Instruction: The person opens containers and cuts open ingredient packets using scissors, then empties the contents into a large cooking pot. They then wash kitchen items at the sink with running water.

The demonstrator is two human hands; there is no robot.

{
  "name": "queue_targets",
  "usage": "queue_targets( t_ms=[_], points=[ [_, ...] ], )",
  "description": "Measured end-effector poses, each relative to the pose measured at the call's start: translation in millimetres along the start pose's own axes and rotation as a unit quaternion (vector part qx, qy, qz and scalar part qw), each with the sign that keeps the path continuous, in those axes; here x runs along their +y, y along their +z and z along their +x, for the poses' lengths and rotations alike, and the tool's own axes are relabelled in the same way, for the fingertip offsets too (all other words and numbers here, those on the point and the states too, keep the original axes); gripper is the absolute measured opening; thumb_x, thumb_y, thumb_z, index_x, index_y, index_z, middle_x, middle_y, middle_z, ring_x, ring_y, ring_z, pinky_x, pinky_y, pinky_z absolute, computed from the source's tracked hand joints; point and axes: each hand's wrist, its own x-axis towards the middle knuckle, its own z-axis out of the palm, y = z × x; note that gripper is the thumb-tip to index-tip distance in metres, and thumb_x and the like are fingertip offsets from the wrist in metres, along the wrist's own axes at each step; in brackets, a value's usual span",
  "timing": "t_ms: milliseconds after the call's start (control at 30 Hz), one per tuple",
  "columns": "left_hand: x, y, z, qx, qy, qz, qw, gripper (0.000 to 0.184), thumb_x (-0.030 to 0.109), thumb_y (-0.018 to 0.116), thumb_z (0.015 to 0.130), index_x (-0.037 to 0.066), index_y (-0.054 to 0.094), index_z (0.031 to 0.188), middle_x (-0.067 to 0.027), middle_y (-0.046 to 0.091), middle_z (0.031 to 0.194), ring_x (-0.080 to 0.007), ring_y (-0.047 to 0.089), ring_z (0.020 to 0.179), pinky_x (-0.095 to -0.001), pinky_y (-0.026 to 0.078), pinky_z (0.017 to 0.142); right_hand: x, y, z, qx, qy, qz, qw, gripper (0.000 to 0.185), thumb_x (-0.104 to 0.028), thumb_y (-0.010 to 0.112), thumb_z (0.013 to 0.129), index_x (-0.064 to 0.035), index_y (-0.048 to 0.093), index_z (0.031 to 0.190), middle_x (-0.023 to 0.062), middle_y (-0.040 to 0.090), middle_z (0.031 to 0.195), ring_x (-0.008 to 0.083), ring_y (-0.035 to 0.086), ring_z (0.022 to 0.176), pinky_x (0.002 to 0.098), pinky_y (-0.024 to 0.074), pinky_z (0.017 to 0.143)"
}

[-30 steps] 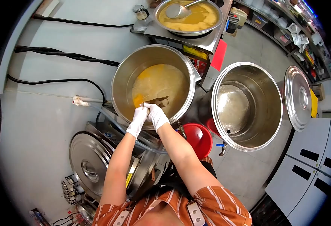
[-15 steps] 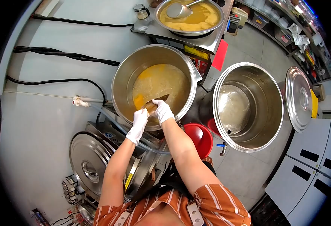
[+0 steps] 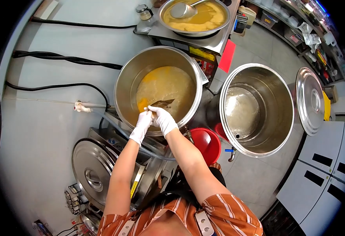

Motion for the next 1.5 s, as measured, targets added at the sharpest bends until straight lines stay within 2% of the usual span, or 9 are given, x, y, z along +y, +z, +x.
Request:
queue_targets(
  t_ms=[67, 200, 300, 667, 800, 933, 1333, 1400, 1500],
  points=[
    [-1.7, -0.8, 2.4, -0.020, -0.041, 0.015, 0.999, 0.029, 0.021, 0.045, 0.091, 0.004, 0.055, 0.070, -0.0019, 0.052, 0.058, -0.0106, 0.043, 0.049, -0.0266, 0.035, 0.045, 4.7, -5.7, 11.3, 0.042, -0.025, 0.020, 0.999, 0.014, -0.017, 0.056, 0.086, -0.0039, 0.060, 0.086, 0.0073, 0.061, 0.071, 0.0200, 0.055, 0.057, 0.0337, 0.0468, 0.056],
    [-19.6, 4.5, 5.9, -0.037, 0.059, 0.007, 0.998, 0.028, 0.016, 0.044, 0.092, 0.002, 0.057, 0.071, -0.0029, 0.056, 0.064, -0.0116, 0.049, 0.057, -0.0256, 0.038, 0.052, 3.6, -11.6, 15.4, 0.078, -0.060, -0.003, 0.995, 0.005, -0.008, 0.058, 0.082, -0.0029, 0.059, 0.083, 0.0085, 0.061, 0.072, 0.0201, 0.055, 0.056, 0.0288, 0.0459, 0.051],
    [-11.4, 6.0, -6.6, 0.004, 0.044, 0.048, 0.998, 0.032, 0.020, 0.044, 0.089, -0.004, 0.060, 0.073, -0.0092, 0.060, 0.063, -0.0206, 0.056, 0.059, -0.0331, 0.042, 0.057, 0.4, -0.7, 4.9, 0.138, -0.076, 0.029, 0.987, 0.007, -0.009, 0.054, 0.085, -0.0031, 0.058, 0.086, 0.0085, 0.060, 0.074, 0.0234, 0.056, 0.062, 0.0323, 0.0499, 0.058],
    [-7.2, 7.6, -38.6, 0.044, 0.122, 0.048, 0.990, 0.033, 0.020, 0.044, 0.090, -0.004, 0.058, 0.071, -0.0079, 0.058, 0.061, -0.0219, 0.055, 0.058, -0.0350, 0.042, 0.058, -20.2, -2.6, -4.9, 0.156, -0.074, 0.033, 0.985, 0.020, -0.021, 0.047, 0.091, -0.0039, 0.055, 0.093, 0.0112, 0.060, 0.089, 0.0306, 0.057, 0.080, 0.0486, 0.0466, 0.073],
    [21.4, -13.1, -48.3, -0.086, -0.044, -0.059, 0.994, 0.035, 0.031, 0.047, 0.092, 0.005, 0.056, 0.071, 0.0001, 0.046, 0.051, -0.0108, 0.042, 0.042, -0.0254, 0.034, 0.042, -26.2, -8.1, -5.1, 0.156, -0.073, 0.044, 0.984, 0.019, -0.019, 0.046, 0.091, -0.0031, 0.056, 0.094, 0.0132, 0.061, 0.093, 0.0324, 0.057, 0.085, 0.0526, 0.0452, 0.079],
    [42.8, -34.3, -37.2, -0.052, -0.055, 0.036, 0.996, 0.043, 0.047, 0.049, 0.089, 0.006, 0.056, 0.076, 0.0018, 0.046, 0.050, -0.0070, 0.040, 0.040, -0.0211, 0.030, 0.038, -30.1, -11.7, -5.8, 0.186, -0.093, 0.036, 0.977, 0.018, -0.018, 0.047, 0.090, -0.0015, 0.055, 0.094, 0.0154, 0.061, 0.093, 0.0325, 0.058, 0.085, 0.0479, 0.0469, 0.081],
    [18.5, -30.1, -16.8, -0.105, 0.010, 0.012, 0.994, 0.024, 0.013, 0.047, 0.090, 0.003, 0.055, 0.070, -0.0012, 0.051, 0.056, -0.0083, 0.044, 0.045, -0.0236, 0.036, 0.042, -19.4, 11.8, -24.6, 0.148, -0.056, 0.064, 0.985, 0.018, -0.018, 0.054, 0.088, -0.0022, 0.055, 0.097, 0.0112, 0.062, 0.095, 0.0281, 0.058, 0.090, 0.0459, 0.0448, 0.086],
    [21.0, -28.1, -16.5, -0.080, 0.028, 0.024, 0.996, 0.023, 0.011, 0.048, 0.090, 0.004, 0.054, 0.069, -0.0018, 0.052, 0.056, -0.0081, 0.044, 0.045, -0.0234, 0.036, 0.041, -11.4, -2.4, -12.7, 0.029, -0.034, -0.021, 0.999, 0.018, -0.020, 0.053, 0.088, -0.0062, 0.056, 0.099, 0.0093, 0.061, 0.098, 0.0262, 0.057, 0.092, 0.0404, 0.0427, 0.089],
    [26.9, -25.6, -15.8, -0.058, 0.033, 0.017, 0.998, 0.023, 0.010, 0.047, 0.089, 0.003, 0.055, 0.068, -0.0025, 0.053, 0.056, -0.0092, 0.045, 0.044, -0.0239, 0.037, 0.042, 0.2, -13.1, -13.7, 0.008, 0.015, -0.151, 0.988, 0.013, -0.015, 0.056, 0.086, -0.0089, 0.059, 0.097, 0.0043, 0.064, 0.095, 0.0171, 0.059, 0.091, 0.0326, 0.0426, 0.086]
  ],
)
